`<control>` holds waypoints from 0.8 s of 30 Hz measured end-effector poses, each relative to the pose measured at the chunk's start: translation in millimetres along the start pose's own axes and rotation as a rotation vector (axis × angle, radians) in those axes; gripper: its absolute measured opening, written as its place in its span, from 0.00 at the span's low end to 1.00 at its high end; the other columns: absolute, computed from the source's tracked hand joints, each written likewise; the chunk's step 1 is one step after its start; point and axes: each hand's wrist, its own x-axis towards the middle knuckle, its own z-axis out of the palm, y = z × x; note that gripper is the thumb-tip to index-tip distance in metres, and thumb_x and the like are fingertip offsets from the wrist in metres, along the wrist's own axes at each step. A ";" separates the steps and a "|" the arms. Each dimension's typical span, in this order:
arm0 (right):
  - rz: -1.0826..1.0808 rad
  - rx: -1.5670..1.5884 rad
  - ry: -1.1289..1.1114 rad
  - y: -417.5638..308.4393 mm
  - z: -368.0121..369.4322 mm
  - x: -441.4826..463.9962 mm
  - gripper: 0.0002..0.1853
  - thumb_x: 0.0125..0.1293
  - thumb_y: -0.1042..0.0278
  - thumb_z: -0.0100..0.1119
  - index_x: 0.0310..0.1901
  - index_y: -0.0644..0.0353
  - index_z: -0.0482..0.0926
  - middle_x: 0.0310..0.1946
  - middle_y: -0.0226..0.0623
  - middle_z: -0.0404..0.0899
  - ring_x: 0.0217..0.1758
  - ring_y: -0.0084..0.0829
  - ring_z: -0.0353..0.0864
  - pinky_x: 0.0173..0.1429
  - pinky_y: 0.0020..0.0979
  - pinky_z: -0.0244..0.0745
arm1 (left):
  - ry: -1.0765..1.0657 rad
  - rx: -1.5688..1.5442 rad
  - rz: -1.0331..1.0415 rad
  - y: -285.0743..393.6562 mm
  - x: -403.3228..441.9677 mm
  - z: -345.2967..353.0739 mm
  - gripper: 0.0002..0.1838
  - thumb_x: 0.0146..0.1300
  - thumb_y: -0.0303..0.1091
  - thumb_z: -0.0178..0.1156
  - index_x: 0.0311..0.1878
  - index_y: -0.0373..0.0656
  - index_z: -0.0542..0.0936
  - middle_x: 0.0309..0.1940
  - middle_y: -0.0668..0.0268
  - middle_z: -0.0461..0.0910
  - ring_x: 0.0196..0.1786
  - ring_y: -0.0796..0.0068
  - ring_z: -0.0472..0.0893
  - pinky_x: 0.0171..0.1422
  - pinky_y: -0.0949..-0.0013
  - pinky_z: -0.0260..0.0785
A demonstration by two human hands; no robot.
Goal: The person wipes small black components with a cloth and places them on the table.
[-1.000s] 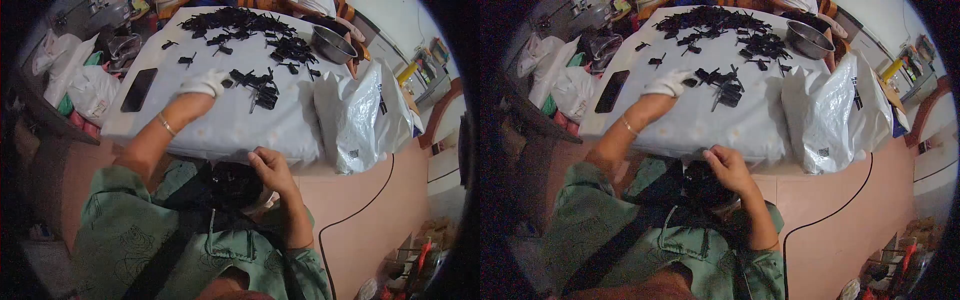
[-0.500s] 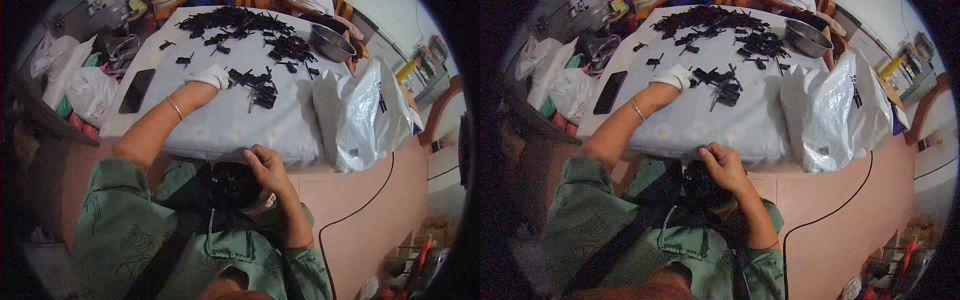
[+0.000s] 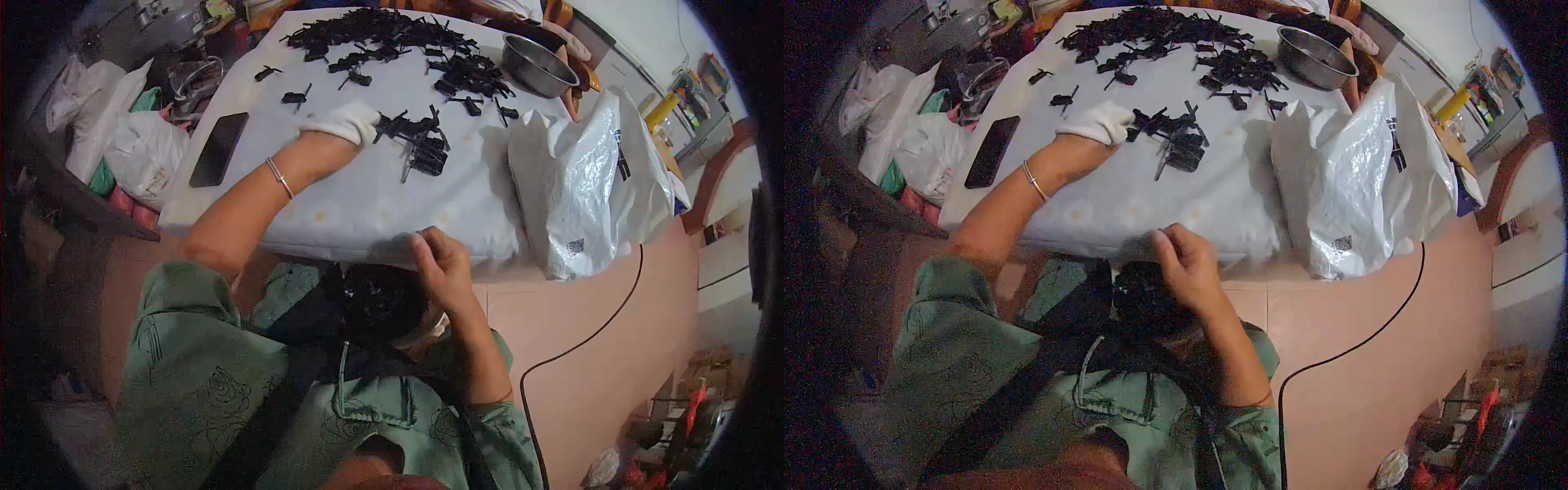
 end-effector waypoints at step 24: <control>-0.095 -0.067 0.233 -1.4 1.0 0.1 0.10 0.60 0.70 0.55 0.24 0.63 0.69 0.16 0.32 0.64 0.21 0.19 0.61 0.26 0.23 0.61 | -0.265 -1.084 -0.287 121.2 -103.0 -7.2 0.14 0.58 0.27 0.53 0.47 0.36 0.70 0.27 0.71 0.73 0.22 0.87 0.70 0.24 0.80 0.65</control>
